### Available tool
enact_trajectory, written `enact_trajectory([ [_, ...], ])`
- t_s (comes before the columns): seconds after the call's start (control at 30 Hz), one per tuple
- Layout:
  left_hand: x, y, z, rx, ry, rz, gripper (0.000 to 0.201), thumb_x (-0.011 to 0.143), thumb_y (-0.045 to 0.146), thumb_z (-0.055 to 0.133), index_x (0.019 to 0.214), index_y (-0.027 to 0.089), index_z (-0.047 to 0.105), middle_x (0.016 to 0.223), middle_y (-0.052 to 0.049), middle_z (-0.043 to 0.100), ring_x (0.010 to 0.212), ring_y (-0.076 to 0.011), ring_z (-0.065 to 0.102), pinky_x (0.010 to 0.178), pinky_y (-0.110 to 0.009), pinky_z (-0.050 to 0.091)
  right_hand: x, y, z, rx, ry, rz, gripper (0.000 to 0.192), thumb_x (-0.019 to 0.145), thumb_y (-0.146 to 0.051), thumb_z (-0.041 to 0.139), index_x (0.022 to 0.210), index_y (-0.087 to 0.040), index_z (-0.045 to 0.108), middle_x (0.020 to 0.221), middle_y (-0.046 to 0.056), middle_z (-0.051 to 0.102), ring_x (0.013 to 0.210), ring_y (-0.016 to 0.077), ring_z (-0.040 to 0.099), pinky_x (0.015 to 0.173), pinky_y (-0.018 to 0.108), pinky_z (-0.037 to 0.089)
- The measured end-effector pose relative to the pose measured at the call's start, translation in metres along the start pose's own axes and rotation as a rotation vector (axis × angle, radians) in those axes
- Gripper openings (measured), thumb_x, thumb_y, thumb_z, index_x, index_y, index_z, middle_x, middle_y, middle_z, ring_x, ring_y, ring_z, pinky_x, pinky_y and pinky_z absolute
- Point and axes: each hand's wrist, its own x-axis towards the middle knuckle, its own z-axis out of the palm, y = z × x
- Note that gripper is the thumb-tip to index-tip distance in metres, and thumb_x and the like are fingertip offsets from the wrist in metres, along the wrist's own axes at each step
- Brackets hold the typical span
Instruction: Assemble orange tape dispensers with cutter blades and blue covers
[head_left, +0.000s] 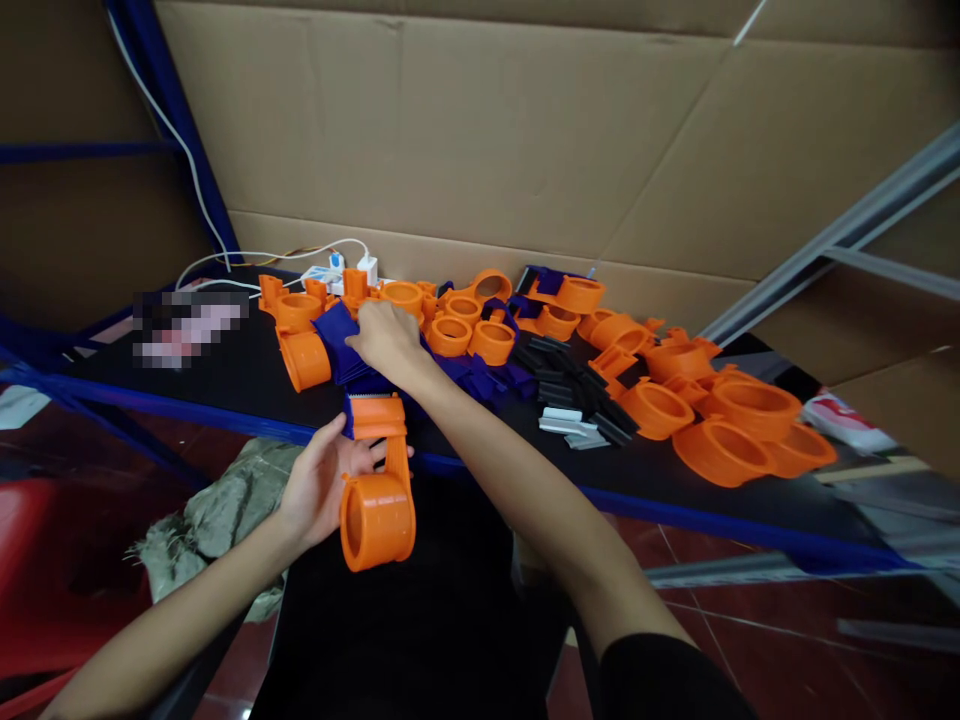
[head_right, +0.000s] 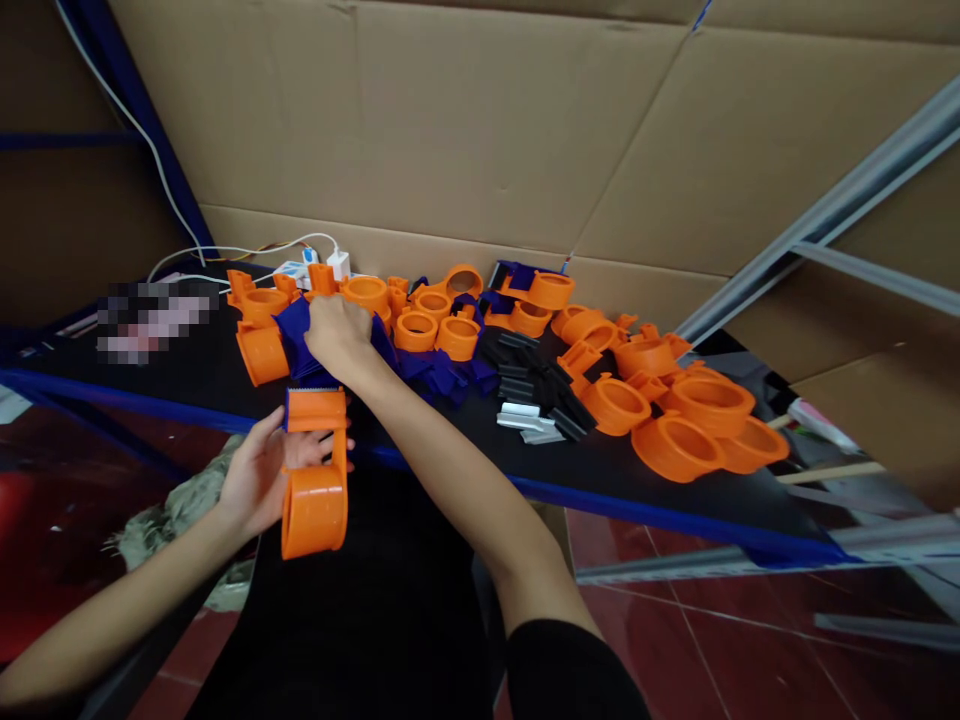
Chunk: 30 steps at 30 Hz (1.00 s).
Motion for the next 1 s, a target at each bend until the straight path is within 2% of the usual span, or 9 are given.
enact_trajectory([
  [0.17, 0.004, 0.003, -0.001, -0.013, 0.04, 0.041, 0.048, 0.093, 0.044, 0.051, 0.126, 0.011, 0.061, 0.116, -0.016, 0.071, 0.103, -0.0318, 0.07, 0.088, -0.044, 0.057, 0.004, 0.007, 0.005, 0.024, 0.16, 0.028, 0.014, 0.089, -0.021, 0.061, 0.099, -0.016, 0.07, 0.105, 0.015, 0.072, 0.102, 0.0317, 0.068, 0.086, 0.043, 0.055],
  [0.3, 0.003, 0.006, 0.0, -0.021, 0.043, 0.054, 0.049, 0.094, 0.044, 0.048, 0.124, 0.008, 0.063, 0.114, -0.017, 0.071, 0.099, -0.0303, 0.071, 0.085, -0.043, 0.058, -0.005, 0.01, -0.004, 0.156, 0.379, -0.082, 0.018, 0.095, -0.019, 0.05, 0.105, -0.016, 0.065, 0.108, 0.012, 0.07, 0.099, 0.0243, 0.067, 0.088, 0.037, 0.053],
  [0.43, 0.0, 0.004, 0.002, -0.022, 0.052, 0.091, 0.046, 0.094, 0.043, 0.049, 0.124, 0.011, 0.063, 0.116, -0.015, 0.071, 0.099, -0.0288, 0.071, 0.087, -0.042, 0.058, -0.047, 0.012, -0.022, 0.172, 0.633, -0.269, 0.017, 0.097, -0.021, 0.049, 0.107, -0.018, 0.062, 0.111, 0.008, 0.068, 0.098, 0.0203, 0.065, 0.086, 0.032, 0.051],
  [0.57, -0.004, 0.0, 0.01, 0.001, 0.076, 0.215, 0.049, 0.093, 0.046, 0.051, 0.129, 0.014, 0.062, 0.118, -0.013, 0.071, 0.105, -0.0293, 0.069, 0.092, -0.041, 0.055, -0.111, 0.023, -0.029, 0.129, 0.743, -0.423, 0.012, 0.094, -0.017, 0.054, 0.1, -0.018, 0.064, 0.094, 0.008, 0.069, 0.094, 0.0212, 0.063, 0.084, 0.034, 0.051],
  [0.67, -0.007, -0.004, 0.018, 0.029, 0.094, 0.274, 0.05, 0.092, 0.047, 0.052, 0.13, 0.016, 0.061, 0.118, -0.013, 0.072, 0.11, -0.0306, 0.067, 0.096, -0.042, 0.053, -0.151, 0.033, -0.022, 0.19, 0.724, -0.461, 0.011, 0.088, -0.012, 0.059, 0.095, -0.019, 0.063, 0.09, 0.007, 0.069, 0.093, 0.0214, 0.064, 0.083, 0.036, 0.053],
  [0.77, -0.01, -0.009, 0.024, 0.064, 0.134, 0.292, 0.047, 0.091, 0.046, 0.055, 0.128, 0.017, 0.062, 0.118, -0.013, 0.072, 0.111, -0.0307, 0.067, 0.096, -0.043, 0.053, -0.175, 0.039, -0.013, 0.39, 0.592, -0.446, 0.015, 0.085, -0.01, 0.061, 0.095, -0.021, 0.059, 0.106, 0.008, 0.071, 0.106, 0.0219, 0.066, 0.09, 0.039, 0.054],
  [0.93, -0.017, -0.014, 0.026, 0.134, 0.253, 0.311, 0.046, 0.083, 0.043, 0.071, 0.12, 0.017, 0.064, 0.113, -0.012, 0.074, 0.108, -0.0319, 0.069, 0.092, -0.042, 0.056, -0.188, 0.041, -0.005, 0.828, 0.259, -0.307, 0.017, 0.086, -0.017, 0.066, 0.097, -0.023, 0.054, 0.13, 0.011, 0.065, 0.118, 0.0214, 0.065, 0.095, 0.037, 0.055],
  [1.0, -0.02, -0.015, 0.026, 0.146, 0.266, 0.307, 0.048, 0.081, 0.044, 0.074, 0.121, 0.018, 0.064, 0.111, -0.012, 0.075, 0.108, -0.0324, 0.069, 0.09, -0.042, 0.056, -0.188, 0.042, -0.004, 0.922, 0.183, -0.275, 0.018, 0.087, -0.021, 0.069, 0.096, -0.023, 0.054, 0.133, 0.011, 0.063, 0.122, 0.0225, 0.063, 0.099, 0.04, 0.054],
])
